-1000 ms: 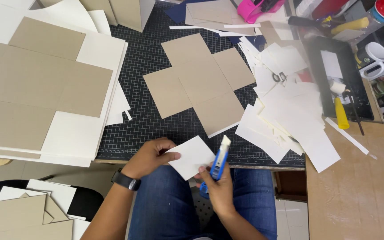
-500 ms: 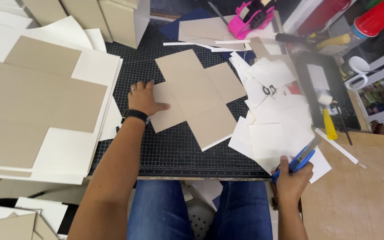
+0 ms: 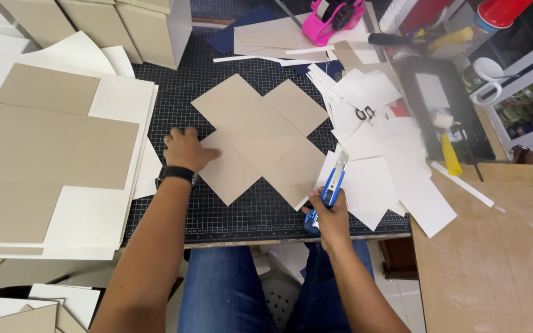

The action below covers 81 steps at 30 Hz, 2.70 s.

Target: Cutting out cross-shaped templates from cardboard sheets using a utility knife

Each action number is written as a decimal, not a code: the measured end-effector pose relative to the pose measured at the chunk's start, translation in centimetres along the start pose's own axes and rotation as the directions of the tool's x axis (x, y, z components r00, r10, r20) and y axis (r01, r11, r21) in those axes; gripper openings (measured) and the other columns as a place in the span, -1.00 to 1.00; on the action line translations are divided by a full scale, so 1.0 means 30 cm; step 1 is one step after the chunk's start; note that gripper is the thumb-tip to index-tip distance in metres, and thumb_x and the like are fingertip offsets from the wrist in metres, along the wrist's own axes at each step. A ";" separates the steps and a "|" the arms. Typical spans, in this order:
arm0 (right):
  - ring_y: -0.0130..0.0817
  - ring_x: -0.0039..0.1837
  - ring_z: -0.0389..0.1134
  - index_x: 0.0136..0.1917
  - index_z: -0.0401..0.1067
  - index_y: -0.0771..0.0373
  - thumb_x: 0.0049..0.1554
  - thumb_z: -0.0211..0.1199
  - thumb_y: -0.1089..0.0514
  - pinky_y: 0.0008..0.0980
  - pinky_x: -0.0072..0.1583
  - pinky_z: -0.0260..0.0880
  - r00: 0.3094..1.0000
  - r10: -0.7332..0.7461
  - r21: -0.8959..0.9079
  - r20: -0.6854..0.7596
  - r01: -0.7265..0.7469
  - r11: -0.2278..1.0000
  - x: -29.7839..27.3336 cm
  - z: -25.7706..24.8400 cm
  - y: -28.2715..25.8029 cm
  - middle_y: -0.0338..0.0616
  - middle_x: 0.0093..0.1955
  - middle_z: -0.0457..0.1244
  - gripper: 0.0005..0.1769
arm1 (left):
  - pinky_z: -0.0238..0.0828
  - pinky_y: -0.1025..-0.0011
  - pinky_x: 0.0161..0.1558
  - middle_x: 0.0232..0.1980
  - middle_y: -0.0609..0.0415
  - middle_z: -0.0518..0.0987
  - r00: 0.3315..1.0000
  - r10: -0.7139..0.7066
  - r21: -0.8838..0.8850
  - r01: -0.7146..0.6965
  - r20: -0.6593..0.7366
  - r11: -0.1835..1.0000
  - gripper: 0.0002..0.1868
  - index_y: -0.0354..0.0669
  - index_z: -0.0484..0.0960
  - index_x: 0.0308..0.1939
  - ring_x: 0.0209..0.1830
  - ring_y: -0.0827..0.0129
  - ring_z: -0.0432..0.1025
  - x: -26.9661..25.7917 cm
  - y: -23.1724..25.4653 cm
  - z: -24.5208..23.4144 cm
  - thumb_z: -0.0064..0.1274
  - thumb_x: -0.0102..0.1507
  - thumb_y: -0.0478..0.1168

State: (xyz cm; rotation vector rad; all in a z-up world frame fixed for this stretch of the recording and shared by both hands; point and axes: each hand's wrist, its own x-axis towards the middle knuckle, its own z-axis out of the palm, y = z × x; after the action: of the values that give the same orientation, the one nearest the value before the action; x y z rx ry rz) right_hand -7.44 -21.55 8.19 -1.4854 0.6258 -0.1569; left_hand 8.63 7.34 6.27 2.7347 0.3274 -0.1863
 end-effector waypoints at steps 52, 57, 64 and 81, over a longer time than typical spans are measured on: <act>0.21 0.24 0.43 0.66 -0.03 -0.14 0.34 -0.01 -0.01 0.10 0.18 0.47 0.881 -0.086 -0.811 0.465 0.463 0.358 0.181 0.219 -0.116 0.24 0.26 0.34 -0.34 | 0.05 0.16 0.40 0.33 0.06 0.40 0.802 0.482 0.153 -0.459 -0.353 0.875 -0.68 -0.02 0.47 0.21 0.48 0.08 0.13 -0.137 0.286 0.452 -0.07 0.40 -0.07; 0.22 0.24 0.43 0.66 -0.05 -0.16 0.33 -0.01 -0.01 0.11 0.19 0.46 0.870 -0.075 -0.810 0.487 0.482 0.332 0.189 0.214 -0.105 0.25 0.24 0.35 -0.33 | 0.06 0.15 0.39 0.33 0.04 0.40 0.793 0.485 0.162 -0.459 -0.369 0.874 -0.67 -0.04 0.47 0.21 0.47 0.07 0.14 -0.133 0.290 0.463 -0.07 0.40 -0.08; 0.23 0.14 0.47 0.62 -0.05 -0.04 0.33 -0.07 0.07 0.10 0.11 0.48 0.851 -0.032 -0.803 0.524 0.506 0.315 0.204 0.224 -0.101 0.27 0.12 0.39 -0.38 | 0.07 0.12 0.39 0.33 0.01 0.40 0.776 0.485 0.157 -0.463 -0.403 0.872 -0.66 -0.07 0.48 0.21 0.47 0.03 0.15 -0.149 0.296 0.471 -0.07 0.40 -0.06; -0.13 -0.35 0.48 0.54 -0.04 0.10 0.30 -0.11 0.16 -0.22 -0.27 0.48 0.815 0.055 -0.760 0.577 0.511 0.401 0.122 0.152 -0.108 0.05 -0.29 0.41 -0.45 | 0.01 0.09 0.41 0.36 -0.04 0.38 0.785 0.482 0.165 -0.455 -0.390 0.875 -0.62 -0.13 0.45 0.26 0.48 0.00 0.12 -0.169 0.304 0.456 -0.14 0.43 -0.05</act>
State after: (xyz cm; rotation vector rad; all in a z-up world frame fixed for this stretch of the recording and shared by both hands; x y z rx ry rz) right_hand -1.33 -19.62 10.03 -2.5711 -0.0579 0.4632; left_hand 4.88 -7.16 -2.20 2.7946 -0.2682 0.5476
